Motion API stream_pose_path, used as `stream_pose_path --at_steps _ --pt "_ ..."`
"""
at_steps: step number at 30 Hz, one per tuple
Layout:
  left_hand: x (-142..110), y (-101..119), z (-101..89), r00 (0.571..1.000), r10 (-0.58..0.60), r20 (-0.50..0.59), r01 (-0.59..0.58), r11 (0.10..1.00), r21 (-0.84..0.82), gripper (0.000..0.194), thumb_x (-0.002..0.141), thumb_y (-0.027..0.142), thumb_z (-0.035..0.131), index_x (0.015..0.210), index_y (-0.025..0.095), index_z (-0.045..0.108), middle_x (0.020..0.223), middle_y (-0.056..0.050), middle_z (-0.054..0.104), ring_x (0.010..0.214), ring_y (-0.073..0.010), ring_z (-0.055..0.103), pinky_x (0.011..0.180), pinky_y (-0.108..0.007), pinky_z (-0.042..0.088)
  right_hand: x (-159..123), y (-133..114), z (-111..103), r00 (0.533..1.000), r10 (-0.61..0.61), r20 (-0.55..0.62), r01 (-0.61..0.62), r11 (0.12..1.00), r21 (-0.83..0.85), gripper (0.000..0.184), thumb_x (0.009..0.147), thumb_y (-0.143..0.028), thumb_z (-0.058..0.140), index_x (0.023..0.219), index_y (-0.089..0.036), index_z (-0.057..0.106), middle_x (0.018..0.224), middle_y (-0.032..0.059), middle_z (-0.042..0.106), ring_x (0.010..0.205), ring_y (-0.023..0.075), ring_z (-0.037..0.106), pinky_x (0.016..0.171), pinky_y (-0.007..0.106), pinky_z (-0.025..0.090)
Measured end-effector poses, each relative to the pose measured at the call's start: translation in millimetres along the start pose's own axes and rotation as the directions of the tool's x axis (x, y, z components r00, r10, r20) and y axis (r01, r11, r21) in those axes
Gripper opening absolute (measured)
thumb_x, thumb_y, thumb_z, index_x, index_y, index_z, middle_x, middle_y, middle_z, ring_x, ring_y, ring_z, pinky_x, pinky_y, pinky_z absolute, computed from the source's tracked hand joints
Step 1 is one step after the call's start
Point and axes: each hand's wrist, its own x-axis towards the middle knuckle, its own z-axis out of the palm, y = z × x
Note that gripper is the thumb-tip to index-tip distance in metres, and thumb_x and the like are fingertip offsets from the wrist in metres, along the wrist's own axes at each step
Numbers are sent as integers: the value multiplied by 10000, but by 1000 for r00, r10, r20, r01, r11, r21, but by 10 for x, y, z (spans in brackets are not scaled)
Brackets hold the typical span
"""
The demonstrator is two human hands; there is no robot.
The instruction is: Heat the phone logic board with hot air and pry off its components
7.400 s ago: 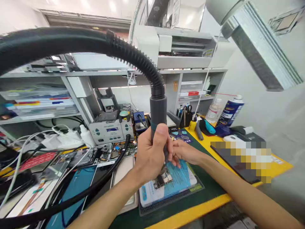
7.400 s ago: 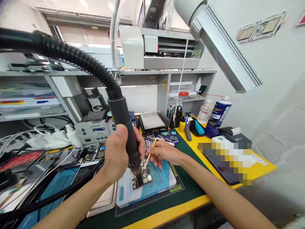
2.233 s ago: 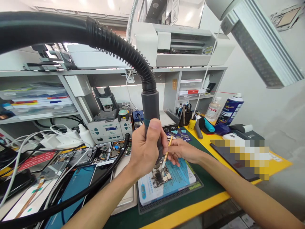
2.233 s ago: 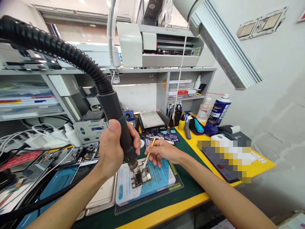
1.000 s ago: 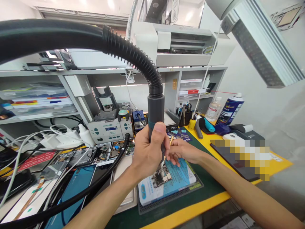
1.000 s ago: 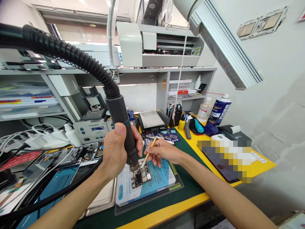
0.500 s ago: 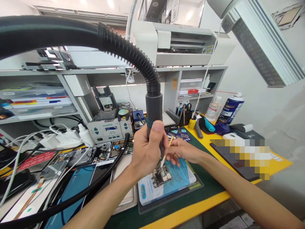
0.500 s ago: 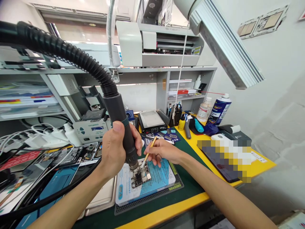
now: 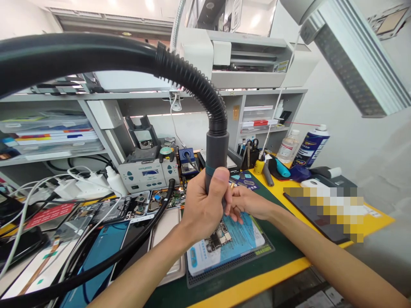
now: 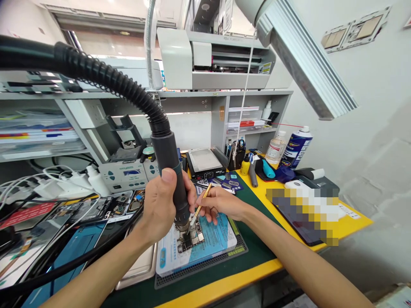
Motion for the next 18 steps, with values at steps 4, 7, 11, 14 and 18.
stream_pose_path --at_steps 4,7,11,14,18 --pt "-9 5 1 1000 1 5 -1 1000 -24 589 889 704 509 644 168 518 530 -1 538 433 -110 536 430 -222 448 -14 -24 24 1000 5 -4 -5 1000 -11 276 731 -379 744 713 -117 663 610 23 663 451 105 598 350 174 455" --pt "-6 13 -7 1000 -6 -5 6 1000 -21 597 883 714 507 647 166 525 535 -7 544 434 -114 536 425 -229 442 -21 -27 21 1000 3 1 -3 1000 -22 268 720 -364 759 721 -110 674 621 26 667 452 102 598 353 172 460" --pt "12 8 -35 1000 25 -18 -25 1000 9 586 912 696 475 659 171 531 540 -9 542 441 -121 530 439 -247 429 -21 -11 -4 1000 -14 12 14 1000 -24 293 754 -385 766 747 -105 681 664 37 680 470 108 612 369 187 488" --pt "27 8 -68 998 57 -31 -56 998 38 580 943 681 421 671 181 531 544 -9 537 445 -135 531 442 -267 413 -21 -4 -20 1000 -17 26 18 999 -28 327 792 -417 758 761 -99 689 663 39 679 477 107 614 381 188 498" --pt "37 30 -97 996 72 -56 -70 997 35 535 950 674 411 760 193 549 570 -5 564 456 -157 548 440 -286 416 -22 -6 -34 1000 6 24 -6 1000 -27 347 787 -436 773 775 -98 697 655 35 685 461 101 613 387 185 502"
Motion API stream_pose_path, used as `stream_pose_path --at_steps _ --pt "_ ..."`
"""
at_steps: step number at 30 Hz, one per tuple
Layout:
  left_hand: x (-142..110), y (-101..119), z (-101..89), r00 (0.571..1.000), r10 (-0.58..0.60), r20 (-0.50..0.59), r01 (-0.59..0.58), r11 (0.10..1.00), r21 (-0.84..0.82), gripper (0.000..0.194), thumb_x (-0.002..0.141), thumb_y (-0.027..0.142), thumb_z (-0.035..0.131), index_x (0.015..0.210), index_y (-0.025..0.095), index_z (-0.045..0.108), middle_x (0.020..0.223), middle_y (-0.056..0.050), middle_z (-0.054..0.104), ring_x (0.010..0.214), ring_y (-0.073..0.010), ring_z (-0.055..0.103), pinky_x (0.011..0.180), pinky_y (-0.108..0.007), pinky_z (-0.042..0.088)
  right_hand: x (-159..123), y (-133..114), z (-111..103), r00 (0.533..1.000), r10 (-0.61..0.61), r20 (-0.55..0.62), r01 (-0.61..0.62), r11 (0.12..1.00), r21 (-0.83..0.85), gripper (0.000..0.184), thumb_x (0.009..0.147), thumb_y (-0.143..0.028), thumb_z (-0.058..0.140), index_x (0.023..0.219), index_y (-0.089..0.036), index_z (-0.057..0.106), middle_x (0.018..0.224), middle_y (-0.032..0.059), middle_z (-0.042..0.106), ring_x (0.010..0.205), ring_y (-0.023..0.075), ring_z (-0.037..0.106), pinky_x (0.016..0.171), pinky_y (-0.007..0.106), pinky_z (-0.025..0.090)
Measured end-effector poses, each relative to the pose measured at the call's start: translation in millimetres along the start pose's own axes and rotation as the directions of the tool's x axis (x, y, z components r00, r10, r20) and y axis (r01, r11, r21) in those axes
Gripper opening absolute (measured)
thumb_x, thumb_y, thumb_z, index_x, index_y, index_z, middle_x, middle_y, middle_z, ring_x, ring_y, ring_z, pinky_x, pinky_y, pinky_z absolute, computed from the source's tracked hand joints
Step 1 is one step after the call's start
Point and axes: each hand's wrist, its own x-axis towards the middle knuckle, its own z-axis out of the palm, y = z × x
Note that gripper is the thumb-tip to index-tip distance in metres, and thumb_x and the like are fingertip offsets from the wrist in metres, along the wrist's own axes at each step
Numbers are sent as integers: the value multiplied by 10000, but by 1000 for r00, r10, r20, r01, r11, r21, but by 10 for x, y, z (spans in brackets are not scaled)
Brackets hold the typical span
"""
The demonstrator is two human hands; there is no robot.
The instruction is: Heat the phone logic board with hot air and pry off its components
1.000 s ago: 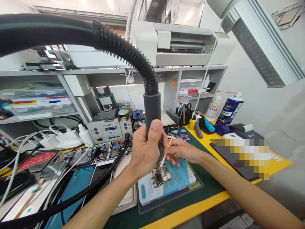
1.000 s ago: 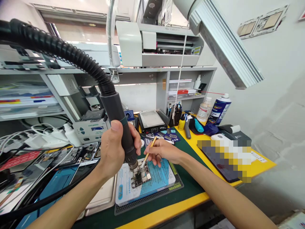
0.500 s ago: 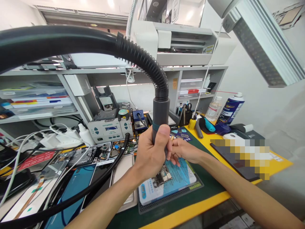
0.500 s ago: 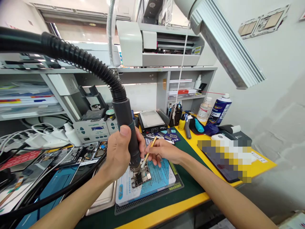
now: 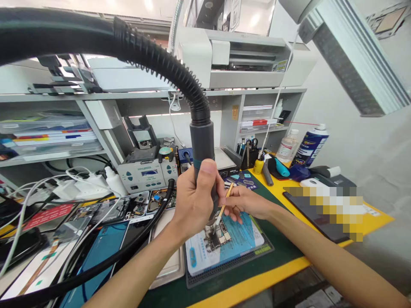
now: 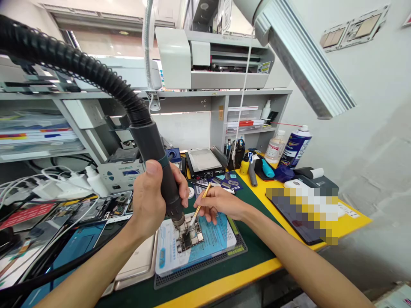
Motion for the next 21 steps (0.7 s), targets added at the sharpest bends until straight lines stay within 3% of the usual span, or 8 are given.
stream_pose_path --at_steps 12,21 --pt "-17 -20 72 998 -18 55 20 999 -37 566 927 676 471 658 181 517 494 18 481 428 -121 511 440 -248 418 15 42 -23 999 -32 8 32 999 33 265 783 -356 772 764 -105 688 675 37 696 476 112 627 368 185 507" --pt "-31 -32 90 996 -42 82 44 999 -26 618 905 733 441 644 176 507 487 15 483 406 -114 496 454 -261 447 24 38 -8 1000 -25 -2 25 999 40 292 767 -387 763 723 -113 668 642 32 680 468 119 620 352 192 492"
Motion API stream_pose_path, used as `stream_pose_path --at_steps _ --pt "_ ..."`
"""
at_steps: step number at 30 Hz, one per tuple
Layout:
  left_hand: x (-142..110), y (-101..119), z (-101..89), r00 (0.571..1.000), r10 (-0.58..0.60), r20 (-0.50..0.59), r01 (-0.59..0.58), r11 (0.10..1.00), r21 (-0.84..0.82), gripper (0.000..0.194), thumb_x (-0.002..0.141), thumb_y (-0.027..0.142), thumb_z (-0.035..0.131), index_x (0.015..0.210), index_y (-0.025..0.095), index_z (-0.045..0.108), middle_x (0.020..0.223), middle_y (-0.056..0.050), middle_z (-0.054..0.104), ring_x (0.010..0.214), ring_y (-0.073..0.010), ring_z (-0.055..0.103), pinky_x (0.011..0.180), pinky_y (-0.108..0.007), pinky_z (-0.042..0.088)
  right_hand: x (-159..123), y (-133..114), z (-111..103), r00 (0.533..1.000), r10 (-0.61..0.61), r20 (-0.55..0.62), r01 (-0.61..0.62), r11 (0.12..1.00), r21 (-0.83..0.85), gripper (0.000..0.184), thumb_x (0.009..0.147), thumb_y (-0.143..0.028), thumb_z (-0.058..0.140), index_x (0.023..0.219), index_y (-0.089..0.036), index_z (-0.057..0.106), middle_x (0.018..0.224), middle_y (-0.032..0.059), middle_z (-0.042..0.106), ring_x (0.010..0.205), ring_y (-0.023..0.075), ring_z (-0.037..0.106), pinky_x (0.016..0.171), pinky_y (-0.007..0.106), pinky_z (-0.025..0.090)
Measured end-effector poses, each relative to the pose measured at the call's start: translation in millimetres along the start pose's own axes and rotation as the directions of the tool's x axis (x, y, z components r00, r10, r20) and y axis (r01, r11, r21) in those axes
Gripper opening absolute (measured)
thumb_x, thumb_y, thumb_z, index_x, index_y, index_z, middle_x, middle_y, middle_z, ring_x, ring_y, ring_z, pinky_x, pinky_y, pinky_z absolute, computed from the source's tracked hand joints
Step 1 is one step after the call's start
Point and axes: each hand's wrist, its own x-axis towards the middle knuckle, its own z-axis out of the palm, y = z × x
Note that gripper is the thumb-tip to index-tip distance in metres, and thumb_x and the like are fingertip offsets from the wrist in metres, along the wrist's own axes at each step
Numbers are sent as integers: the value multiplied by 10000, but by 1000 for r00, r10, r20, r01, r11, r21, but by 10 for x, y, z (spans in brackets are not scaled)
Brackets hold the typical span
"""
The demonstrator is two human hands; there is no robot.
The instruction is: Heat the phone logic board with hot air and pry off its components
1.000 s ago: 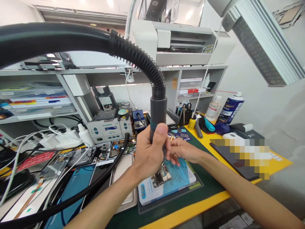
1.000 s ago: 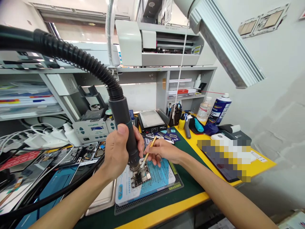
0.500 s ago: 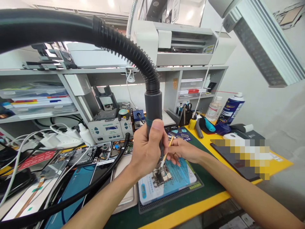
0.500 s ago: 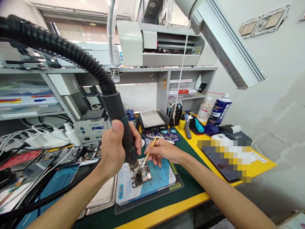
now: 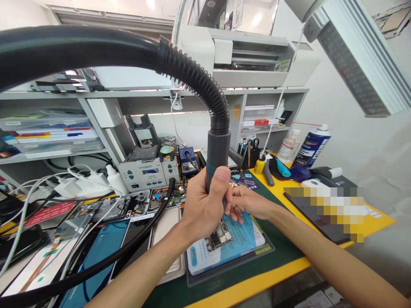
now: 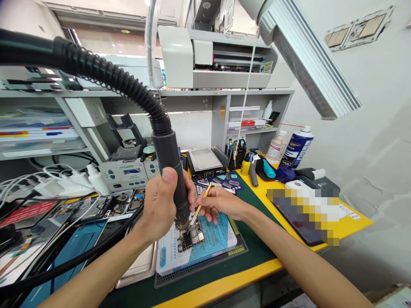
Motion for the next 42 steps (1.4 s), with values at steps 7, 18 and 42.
stream_pose_path --at_steps 7,18,42 --pt "13 9 -39 999 27 -43 -26 999 28 585 925 687 461 654 173 529 534 -11 533 447 -127 529 439 -257 415 -18 -24 6 1000 -2 1 2 1000 -18 287 794 -382 760 786 -104 688 672 36 692 474 110 621 367 186 501" --pt "10 4 -16 999 22 -31 -22 1000 6 579 921 687 471 661 173 520 538 -4 534 436 -112 513 448 -248 430 -14 -14 0 1000 0 -3 0 1000 -16 293 782 -388 764 762 -108 681 665 33 687 476 113 622 364 187 499" --pt "11 23 -47 998 28 -50 -27 999 31 579 934 677 454 658 174 530 541 -11 535 453 -123 528 444 -249 418 -9 -1 -11 1000 8 0 -8 999 -39 309 800 -406 752 802 -106 678 673 33 685 483 108 618 377 190 498"
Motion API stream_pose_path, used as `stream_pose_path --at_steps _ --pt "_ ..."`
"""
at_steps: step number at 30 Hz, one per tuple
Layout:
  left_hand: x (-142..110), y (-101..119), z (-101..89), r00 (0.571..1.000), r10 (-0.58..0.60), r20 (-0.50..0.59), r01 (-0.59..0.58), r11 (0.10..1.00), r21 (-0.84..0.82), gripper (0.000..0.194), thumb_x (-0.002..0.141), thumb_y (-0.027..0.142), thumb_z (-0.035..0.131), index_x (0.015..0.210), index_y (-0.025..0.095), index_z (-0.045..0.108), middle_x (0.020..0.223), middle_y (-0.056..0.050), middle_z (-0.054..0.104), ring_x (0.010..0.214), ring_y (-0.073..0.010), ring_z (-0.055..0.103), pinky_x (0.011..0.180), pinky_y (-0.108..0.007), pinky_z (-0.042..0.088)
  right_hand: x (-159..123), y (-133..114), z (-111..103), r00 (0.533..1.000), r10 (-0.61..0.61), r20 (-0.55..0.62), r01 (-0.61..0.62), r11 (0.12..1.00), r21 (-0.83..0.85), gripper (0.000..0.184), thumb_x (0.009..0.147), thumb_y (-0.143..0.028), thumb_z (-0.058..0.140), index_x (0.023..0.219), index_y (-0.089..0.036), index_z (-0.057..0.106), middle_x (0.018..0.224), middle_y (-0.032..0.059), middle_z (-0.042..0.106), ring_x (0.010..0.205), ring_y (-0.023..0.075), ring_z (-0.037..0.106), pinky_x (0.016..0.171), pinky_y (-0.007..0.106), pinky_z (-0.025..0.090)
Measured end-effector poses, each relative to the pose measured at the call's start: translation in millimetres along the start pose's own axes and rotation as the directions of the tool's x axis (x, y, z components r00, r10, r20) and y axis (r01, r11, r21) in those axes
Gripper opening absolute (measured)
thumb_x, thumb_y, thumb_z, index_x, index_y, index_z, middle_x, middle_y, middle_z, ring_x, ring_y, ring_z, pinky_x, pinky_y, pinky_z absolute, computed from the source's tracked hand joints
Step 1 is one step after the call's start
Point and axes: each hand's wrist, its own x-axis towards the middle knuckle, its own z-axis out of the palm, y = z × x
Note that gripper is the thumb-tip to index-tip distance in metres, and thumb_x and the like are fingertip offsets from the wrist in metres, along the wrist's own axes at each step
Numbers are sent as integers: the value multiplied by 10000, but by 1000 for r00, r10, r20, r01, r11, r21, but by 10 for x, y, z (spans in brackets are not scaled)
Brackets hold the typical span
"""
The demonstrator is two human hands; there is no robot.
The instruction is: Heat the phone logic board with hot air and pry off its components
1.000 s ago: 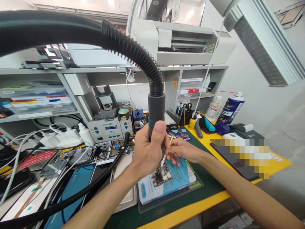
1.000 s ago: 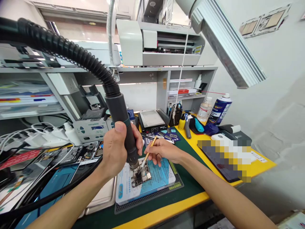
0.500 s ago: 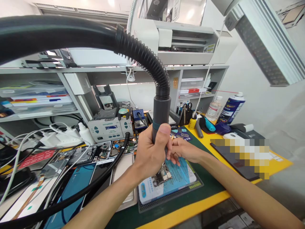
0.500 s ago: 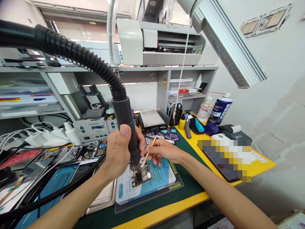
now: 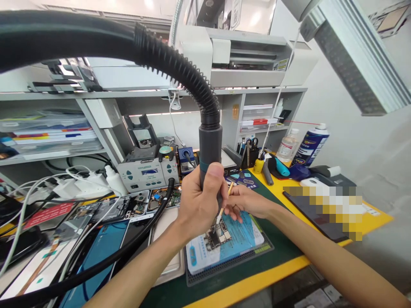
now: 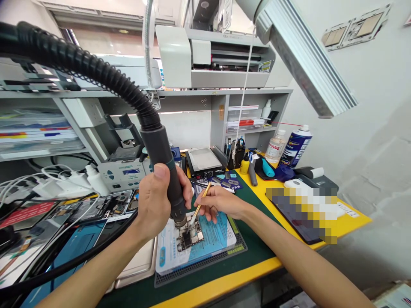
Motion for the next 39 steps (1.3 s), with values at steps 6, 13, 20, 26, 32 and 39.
stream_pose_path --at_steps 6,13,20,26,32,39 --pt "-11 -1 43 999 -32 18 32 999 -23 589 889 717 493 664 173 517 540 -7 539 440 -119 528 433 -242 437 0 -15 15 1000 -1 -2 1 1000 16 300 757 -394 767 779 -111 672 670 34 692 475 111 621 372 189 487" --pt "-15 -4 57 999 -43 25 44 998 -36 571 880 701 527 660 175 514 544 -3 539 447 -120 543 432 -235 449 -4 -20 23 1000 0 3 0 1000 30 279 747 -384 765 762 -124 663 667 29 697 480 117 627 368 187 485" --pt "-26 -13 42 999 -41 23 42 999 -23 595 874 717 519 632 173 512 540 -6 539 452 -120 543 437 -236 455 6 -24 32 1000 1 2 -1 1000 23 267 737 -366 765 770 -120 666 670 31 697 479 117 631 366 186 484" --pt "-20 14 13 999 -33 12 33 999 -10 573 896 694 509 667 169 539 547 -11 543 449 -122 533 430 -240 428 6 -6 7 1000 -2 4 2 1000 9 240 770 -339 748 781 -108 681 671 35 695 479 113 625 374 190 493" --pt "-17 8 9 1000 -17 16 17 1000 -6 581 906 700 482 666 174 535 560 -14 546 463 -125 534 446 -248 425 4 -1 -2 1000 -3 0 3 1000 12 278 769 -376 766 776 -117 666 667 29 688 478 111 619 372 186 482" --pt "-21 -40 41 998 -27 49 28 999 -17 573 907 694 487 661 177 517 549 -1 536 459 -118 539 446 -237 442 4 -21 14 1000 2 -2 -2 999 40 315 744 -405 774 708 -125 633 659 31 688 481 113 624 365 180 477"
